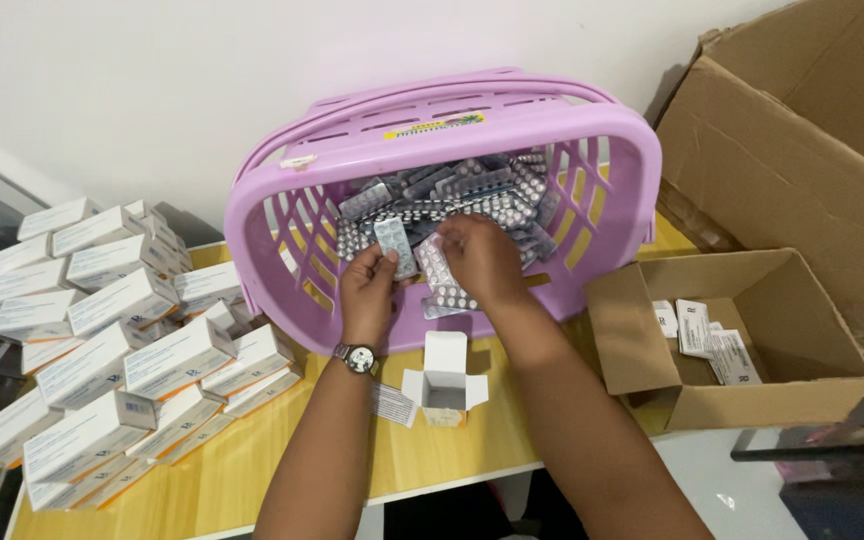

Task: The person takes blister packs of pills from a pink basket and places them into small white boxes. The person then closes the boxes and places them into a larger cardboard box. The person repeats this process throughout the video.

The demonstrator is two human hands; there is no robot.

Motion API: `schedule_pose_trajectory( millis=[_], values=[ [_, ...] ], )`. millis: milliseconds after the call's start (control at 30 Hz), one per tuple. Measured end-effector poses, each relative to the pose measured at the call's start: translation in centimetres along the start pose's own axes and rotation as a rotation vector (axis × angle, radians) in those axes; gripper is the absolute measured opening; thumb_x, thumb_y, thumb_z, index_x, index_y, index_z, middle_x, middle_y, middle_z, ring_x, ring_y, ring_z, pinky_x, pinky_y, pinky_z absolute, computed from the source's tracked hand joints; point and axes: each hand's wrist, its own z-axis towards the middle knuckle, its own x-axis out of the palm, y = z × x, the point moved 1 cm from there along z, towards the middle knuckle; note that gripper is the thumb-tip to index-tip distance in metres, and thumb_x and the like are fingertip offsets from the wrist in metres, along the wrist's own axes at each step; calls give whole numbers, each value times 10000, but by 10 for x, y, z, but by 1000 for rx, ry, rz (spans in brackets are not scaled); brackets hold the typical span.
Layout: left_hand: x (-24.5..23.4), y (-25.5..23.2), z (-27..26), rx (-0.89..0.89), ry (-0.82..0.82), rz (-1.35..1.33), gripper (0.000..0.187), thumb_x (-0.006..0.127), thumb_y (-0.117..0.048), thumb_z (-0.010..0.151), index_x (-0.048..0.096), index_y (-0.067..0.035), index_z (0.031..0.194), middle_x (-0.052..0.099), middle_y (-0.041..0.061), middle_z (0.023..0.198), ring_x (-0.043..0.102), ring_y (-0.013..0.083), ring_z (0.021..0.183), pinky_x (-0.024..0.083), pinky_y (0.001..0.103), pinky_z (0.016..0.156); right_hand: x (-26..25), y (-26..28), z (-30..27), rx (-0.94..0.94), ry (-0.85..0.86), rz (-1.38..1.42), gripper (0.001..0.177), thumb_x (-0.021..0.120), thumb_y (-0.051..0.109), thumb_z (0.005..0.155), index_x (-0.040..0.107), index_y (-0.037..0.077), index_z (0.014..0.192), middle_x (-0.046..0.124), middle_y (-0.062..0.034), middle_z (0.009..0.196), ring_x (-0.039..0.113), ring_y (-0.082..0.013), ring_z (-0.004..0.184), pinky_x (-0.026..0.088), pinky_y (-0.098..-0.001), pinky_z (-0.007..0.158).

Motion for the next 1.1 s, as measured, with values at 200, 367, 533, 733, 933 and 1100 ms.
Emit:
schedule_pose_trajectory(
  millis=[200,367,533,733,933,1100],
  values=[
    [-2,1,0,-67,-29,35,216,585,-120,1038,667,6,1193,731,57,930,688,98,713,525,213,593,-5,16,-1,87,118,-368,641,941,347,618,708,46,1134,667,-213,1096,653,-412,1012,529,-506,812],
    [-3,7,-2,-102,-49,-31,211,579,-116,1031,656,0,1191,733,74,945,728,131,743,562,214,615,6,-7,3,180,76,-107,386,852,297,745,733,86,1046,714,-128,915,716,-309,856,546,-436,734],
    [-2,3,0,-72,-20,-36,201,557,-117,1042,658,14,1158,750,86,969,724,133,778,598,234,654,9,-17,9,53,-110,-4,282,822,273,862,703,19,830,680,-166,831,671,-304,737,513,-421,682],
    [0,-1,0,-66,6,-64,199,540,-100,1048,663,18,1151,763,100,1002,738,138,801,613,243,681,5,-6,9,-246,-212,210,109,722,131,984,745,28,1010,705,-141,987,663,-289,945,523,-405,824],
    [1,-15,-8,-142,70,-38,296,506,-53,1009,675,12,1243,757,129,931,721,155,728,583,262,584,-5,17,-2,-550,-256,231,323,735,4,729,780,119,1027,674,-108,1132,625,-319,1105,548,-381,931],
    [5,-19,-13,-182,161,-58,306,517,-62,1009,662,15,1267,758,93,990,725,143,750,609,271,612,-6,23,-7,-653,-363,25,296,747,-55,758,792,109,1000,723,-39,1137,617,-289,1125,542,-391,960]
  ],
)
